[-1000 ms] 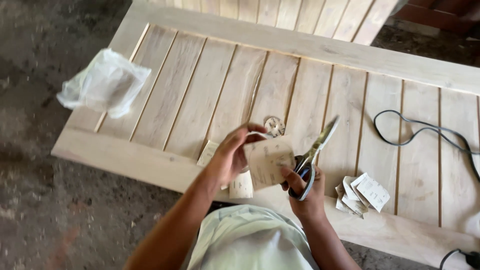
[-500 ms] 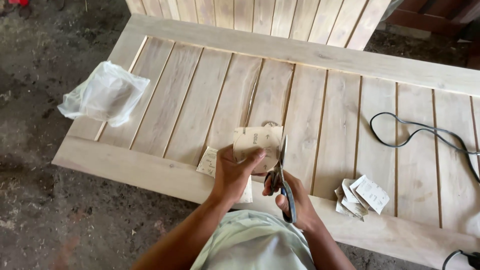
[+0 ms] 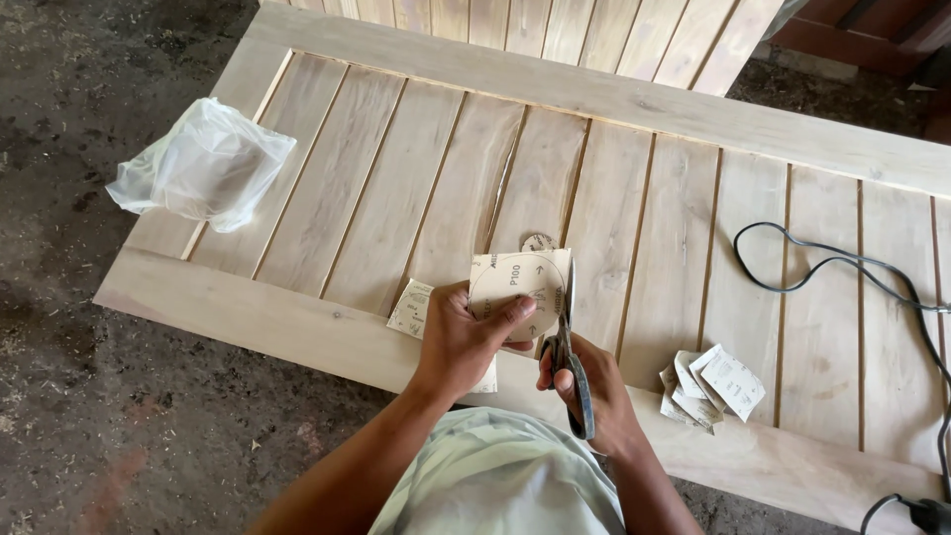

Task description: Cutting sandpaper into smaller pieces using scissors on a wooden door.

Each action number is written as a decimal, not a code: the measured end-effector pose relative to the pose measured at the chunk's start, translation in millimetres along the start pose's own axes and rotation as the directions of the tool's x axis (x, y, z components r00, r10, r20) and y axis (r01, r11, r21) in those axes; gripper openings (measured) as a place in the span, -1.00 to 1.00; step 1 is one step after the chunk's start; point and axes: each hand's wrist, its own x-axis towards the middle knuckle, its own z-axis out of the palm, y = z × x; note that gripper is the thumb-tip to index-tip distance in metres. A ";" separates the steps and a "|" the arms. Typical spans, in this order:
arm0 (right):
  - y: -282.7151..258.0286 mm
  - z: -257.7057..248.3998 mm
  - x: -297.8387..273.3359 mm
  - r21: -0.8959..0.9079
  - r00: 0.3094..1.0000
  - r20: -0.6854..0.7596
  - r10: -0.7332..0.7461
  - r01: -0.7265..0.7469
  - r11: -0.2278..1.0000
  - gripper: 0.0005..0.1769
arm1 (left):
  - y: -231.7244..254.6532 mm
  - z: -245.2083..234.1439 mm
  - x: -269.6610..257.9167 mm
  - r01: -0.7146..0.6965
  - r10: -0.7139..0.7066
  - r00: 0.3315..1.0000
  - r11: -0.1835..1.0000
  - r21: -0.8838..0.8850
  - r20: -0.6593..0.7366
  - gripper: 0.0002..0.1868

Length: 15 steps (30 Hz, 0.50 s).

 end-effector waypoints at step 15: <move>5.9 -1.0 -6.4 -0.028 1.000 -0.017 -0.013 0.012 1.000 -0.09 | 2.8 -4.8 4.2 0.049 -0.046 0.997 0.997 -0.054 0.062 -0.81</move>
